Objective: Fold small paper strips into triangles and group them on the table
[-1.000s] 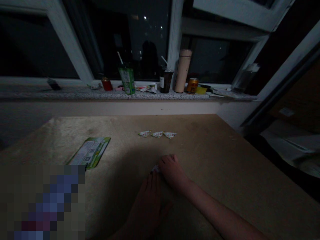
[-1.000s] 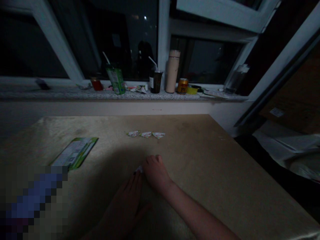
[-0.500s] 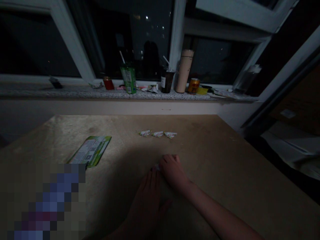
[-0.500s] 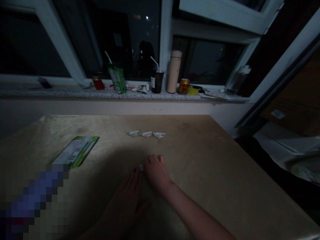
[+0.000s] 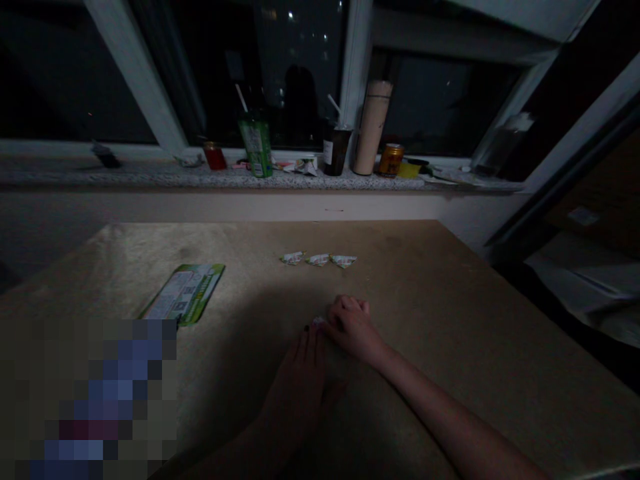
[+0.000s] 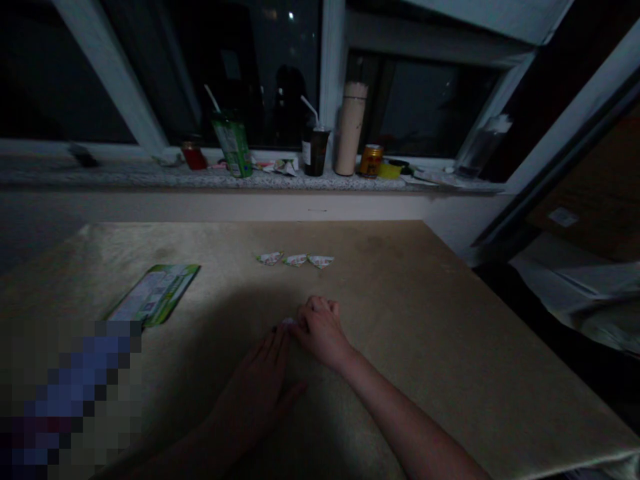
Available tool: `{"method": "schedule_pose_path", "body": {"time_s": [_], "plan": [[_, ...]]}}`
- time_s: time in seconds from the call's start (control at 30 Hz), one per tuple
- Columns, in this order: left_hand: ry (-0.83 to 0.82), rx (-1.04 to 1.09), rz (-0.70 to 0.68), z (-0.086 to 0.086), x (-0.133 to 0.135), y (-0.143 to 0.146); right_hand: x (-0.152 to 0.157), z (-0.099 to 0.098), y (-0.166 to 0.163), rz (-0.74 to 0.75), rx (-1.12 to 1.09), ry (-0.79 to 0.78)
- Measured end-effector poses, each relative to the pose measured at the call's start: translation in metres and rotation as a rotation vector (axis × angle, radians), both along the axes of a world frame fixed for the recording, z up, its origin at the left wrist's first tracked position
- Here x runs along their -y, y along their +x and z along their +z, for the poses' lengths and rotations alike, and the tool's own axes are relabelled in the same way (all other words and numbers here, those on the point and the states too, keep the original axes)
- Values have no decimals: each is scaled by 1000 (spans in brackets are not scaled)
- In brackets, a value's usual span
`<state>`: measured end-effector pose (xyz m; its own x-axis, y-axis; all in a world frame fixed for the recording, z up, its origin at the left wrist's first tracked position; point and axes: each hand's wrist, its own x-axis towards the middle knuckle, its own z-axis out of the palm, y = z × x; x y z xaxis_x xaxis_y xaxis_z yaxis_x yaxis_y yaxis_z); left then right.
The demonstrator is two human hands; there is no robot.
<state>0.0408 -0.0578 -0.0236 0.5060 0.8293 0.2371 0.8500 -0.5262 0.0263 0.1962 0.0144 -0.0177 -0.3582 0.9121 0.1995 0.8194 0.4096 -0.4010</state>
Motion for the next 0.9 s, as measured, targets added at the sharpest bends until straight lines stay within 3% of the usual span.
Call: {"method": "schedule_pose_path", "body": {"time_s": [0.1,0.4,0.9], "plan": [[4,8,-6,2,0,0,-4,3,8,-72,-38,-45],[-9,-110,13,10,1,3,-17,12,11,-41,-50,-223],[-62,-47,12,9,-1,4,-26,23,23,85,-161,-388]]}}
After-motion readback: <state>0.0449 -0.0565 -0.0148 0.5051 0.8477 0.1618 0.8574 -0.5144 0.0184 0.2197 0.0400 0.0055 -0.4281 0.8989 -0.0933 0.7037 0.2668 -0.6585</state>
